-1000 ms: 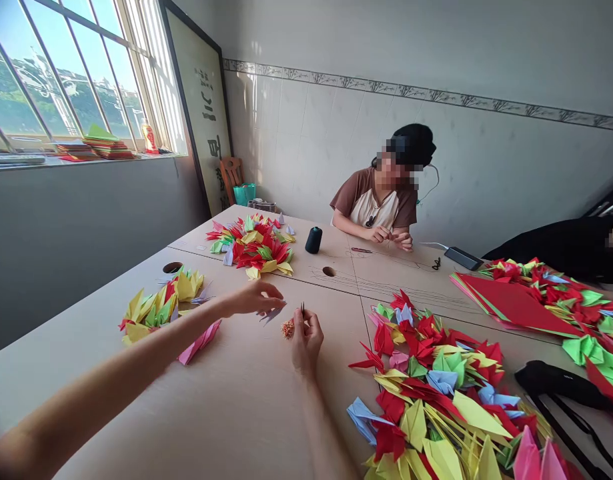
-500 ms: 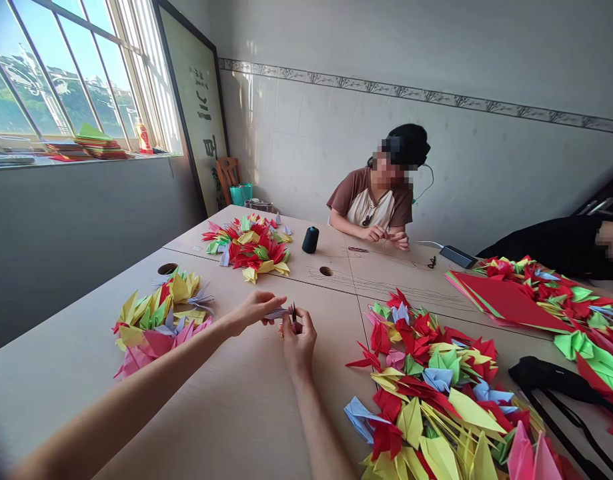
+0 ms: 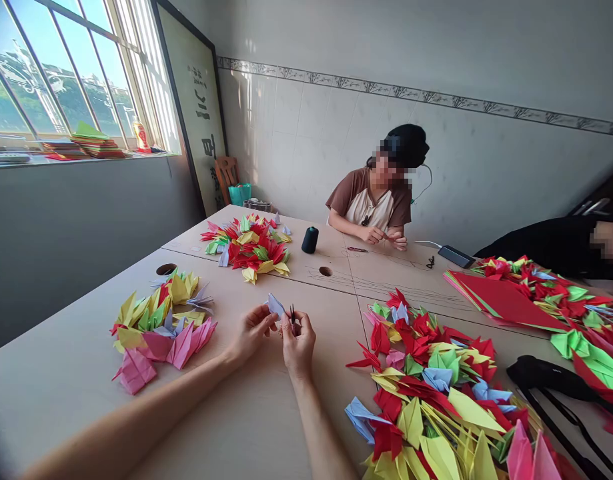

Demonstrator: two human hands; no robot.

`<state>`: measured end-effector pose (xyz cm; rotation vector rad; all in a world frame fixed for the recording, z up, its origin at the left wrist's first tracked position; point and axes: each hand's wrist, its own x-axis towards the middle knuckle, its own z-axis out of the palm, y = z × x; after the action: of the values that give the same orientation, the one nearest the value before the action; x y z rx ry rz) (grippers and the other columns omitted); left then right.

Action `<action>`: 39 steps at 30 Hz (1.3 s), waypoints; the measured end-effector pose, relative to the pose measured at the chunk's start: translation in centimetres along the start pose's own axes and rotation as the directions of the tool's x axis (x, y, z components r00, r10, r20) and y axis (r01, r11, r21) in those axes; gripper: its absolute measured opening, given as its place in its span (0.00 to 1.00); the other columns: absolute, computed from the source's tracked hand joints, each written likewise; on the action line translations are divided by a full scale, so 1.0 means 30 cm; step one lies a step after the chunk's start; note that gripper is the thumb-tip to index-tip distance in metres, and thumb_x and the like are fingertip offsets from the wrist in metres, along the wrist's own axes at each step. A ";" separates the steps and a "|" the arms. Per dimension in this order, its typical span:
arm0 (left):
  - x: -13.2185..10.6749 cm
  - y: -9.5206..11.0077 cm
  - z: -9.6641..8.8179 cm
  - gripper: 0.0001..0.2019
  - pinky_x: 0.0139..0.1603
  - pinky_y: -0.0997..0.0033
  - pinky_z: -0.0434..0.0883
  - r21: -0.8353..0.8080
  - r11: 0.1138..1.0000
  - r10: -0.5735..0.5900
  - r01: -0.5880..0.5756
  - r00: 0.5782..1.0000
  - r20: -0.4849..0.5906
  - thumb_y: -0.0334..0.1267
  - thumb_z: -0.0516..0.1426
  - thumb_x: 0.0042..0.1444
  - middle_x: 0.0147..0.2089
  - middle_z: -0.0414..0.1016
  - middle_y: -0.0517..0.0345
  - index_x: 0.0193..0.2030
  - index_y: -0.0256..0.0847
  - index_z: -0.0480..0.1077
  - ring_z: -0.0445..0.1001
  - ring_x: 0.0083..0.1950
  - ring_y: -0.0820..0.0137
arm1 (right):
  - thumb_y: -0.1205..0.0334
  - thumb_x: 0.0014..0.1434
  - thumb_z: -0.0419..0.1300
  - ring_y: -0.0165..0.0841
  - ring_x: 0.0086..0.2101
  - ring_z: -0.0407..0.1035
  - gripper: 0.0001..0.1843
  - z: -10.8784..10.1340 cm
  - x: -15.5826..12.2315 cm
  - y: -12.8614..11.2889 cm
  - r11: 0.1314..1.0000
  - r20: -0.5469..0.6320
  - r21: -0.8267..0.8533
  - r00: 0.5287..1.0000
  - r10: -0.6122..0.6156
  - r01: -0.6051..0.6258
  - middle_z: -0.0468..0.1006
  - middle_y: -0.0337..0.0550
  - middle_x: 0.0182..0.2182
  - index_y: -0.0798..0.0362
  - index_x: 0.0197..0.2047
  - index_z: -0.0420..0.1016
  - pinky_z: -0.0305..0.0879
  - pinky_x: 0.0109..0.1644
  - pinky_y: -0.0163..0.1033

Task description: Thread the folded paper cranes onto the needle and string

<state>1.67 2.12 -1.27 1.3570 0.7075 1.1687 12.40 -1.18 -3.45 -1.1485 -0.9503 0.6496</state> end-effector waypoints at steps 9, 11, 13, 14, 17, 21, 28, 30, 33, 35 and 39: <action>-0.016 -0.016 -0.006 0.14 0.28 0.77 0.65 0.083 0.993 0.083 -0.087 0.995 0.051 0.44 0.55 0.56 0.34 0.74 0.54 0.42 0.36 0.72 0.68 0.29 0.74 | 0.49 0.57 0.57 0.29 0.22 0.69 0.15 -0.003 0.002 -0.009 0.993 0.083 -0.103 0.995 -0.056 0.064 0.72 0.38 0.22 0.55 0.34 0.68 0.67 0.26 0.32; -0.016 -0.022 -0.006 0.15 0.25 0.78 0.64 0.068 0.996 0.052 -0.055 0.998 0.043 0.45 0.55 0.55 0.34 0.74 0.54 0.43 0.36 0.71 0.68 0.28 0.74 | 0.49 0.58 0.56 0.29 0.22 0.69 0.15 -0.004 0.000 -0.004 0.992 0.084 -0.105 0.994 -0.066 0.075 0.72 0.38 0.22 0.54 0.35 0.68 0.67 0.26 0.32; -0.013 -0.028 -0.007 0.16 0.23 0.78 0.63 0.055 0.998 0.032 -0.033 0.999 0.023 0.47 0.56 0.55 0.31 0.72 0.55 0.41 0.35 0.72 0.67 0.26 0.75 | 0.50 0.58 0.55 0.29 0.23 0.69 0.15 -0.005 -0.001 0.000 0.989 0.087 -0.114 0.993 -0.079 0.089 0.72 0.38 0.23 0.54 0.35 0.67 0.67 0.27 0.32; -0.012 -0.030 -0.007 0.16 0.23 0.78 0.63 0.052 0.998 0.029 -0.030 1.000 0.011 0.47 0.56 0.54 0.29 0.72 0.56 0.39 0.35 0.72 0.66 0.26 0.75 | 0.50 0.59 0.55 0.29 0.23 0.69 0.15 -0.006 -0.002 0.001 0.986 0.090 -0.131 0.992 -0.089 0.101 0.72 0.39 0.23 0.54 0.34 0.67 0.67 0.27 0.32; -0.008 -0.031 -0.008 0.15 0.24 0.78 0.63 0.046 0.998 0.034 -0.033 0.999 -0.021 0.47 0.57 0.53 0.25 0.68 0.60 0.33 0.35 0.71 0.65 0.24 0.77 | 0.49 0.58 0.55 0.28 0.23 0.69 0.15 -0.007 -0.002 0.000 0.968 0.084 -0.206 0.988 -0.130 0.145 0.73 0.39 0.24 0.54 0.32 0.67 0.66 0.27 0.32; -0.009 -0.016 -0.006 0.15 0.22 0.79 0.62 0.033 0.999 0.011 -0.010 0.999 -0.032 0.48 0.58 0.52 0.25 0.68 0.60 0.34 0.35 0.71 0.64 0.23 0.77 | 0.49 0.57 0.56 0.28 0.21 0.66 0.16 -0.005 -0.001 -0.007 0.979 0.055 -0.177 0.995 -0.089 0.097 0.70 0.37 0.20 0.54 0.31 0.69 0.63 0.25 0.31; -0.011 -0.005 -0.011 0.15 0.22 0.78 0.61 0.015 0.999 0.033 -0.031 0.995 -0.092 0.48 0.56 0.53 0.24 0.67 0.60 0.36 0.35 0.72 0.62 0.22 0.77 | 0.51 0.56 0.58 0.26 0.21 0.63 0.15 -0.006 0.001 -0.003 1.000 0.101 -0.029 0.995 0.000 0.003 0.70 0.37 0.22 0.56 0.35 0.70 0.61 0.24 0.30; -0.010 -0.005 -0.013 0.15 0.22 0.78 0.62 0.017 1.000 0.026 -0.025 0.996 -0.080 0.47 0.56 0.53 0.24 0.67 0.60 0.36 0.35 0.72 0.63 0.23 0.77 | 0.51 0.56 0.58 0.25 0.21 0.62 0.14 -0.008 0.003 0.001 0.999 0.121 -0.044 0.993 -0.004 0.010 0.69 0.37 0.22 0.56 0.34 0.70 0.61 0.25 0.30; -0.011 0.004 -0.011 0.16 0.23 0.78 0.63 0.024 1.000 0.011 -0.010 0.998 -0.065 0.48 0.55 0.54 0.25 0.68 0.59 0.37 0.35 0.72 0.64 0.23 0.76 | 0.51 0.57 0.57 0.25 0.20 0.61 0.14 -0.009 0.003 0.003 0.998 0.130 -0.066 0.991 -0.008 0.016 0.69 0.36 0.21 0.55 0.33 0.68 0.60 0.25 0.30; -0.012 0.015 -0.009 0.18 0.23 0.77 0.64 0.022 1.000 -0.005 0.006 0.997 -0.073 0.49 0.53 0.56 0.23 0.68 0.59 0.35 0.34 0.72 0.64 0.24 0.76 | 0.51 0.58 0.56 0.25 0.20 0.61 0.14 -0.009 0.003 0.001 0.996 0.130 -0.081 0.991 -0.017 0.028 0.69 0.36 0.21 0.55 0.33 0.68 0.60 0.24 0.30; -0.015 0.031 -0.008 0.19 0.23 0.77 0.65 0.012 1.000 -0.021 0.022 0.996 -0.084 0.49 0.51 0.57 0.23 0.68 0.58 0.32 0.33 0.72 0.66 0.25 0.74 | 0.49 0.57 0.56 0.25 0.19 0.60 0.15 -0.006 0.001 -0.008 0.992 0.127 -0.107 0.991 -0.047 0.060 0.68 0.36 0.20 0.55 0.34 0.68 0.59 0.23 0.29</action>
<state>1.09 1.66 -0.51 1.3140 0.7890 1.2117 12.56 -1.31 -3.24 -1.1865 -1.1310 0.6369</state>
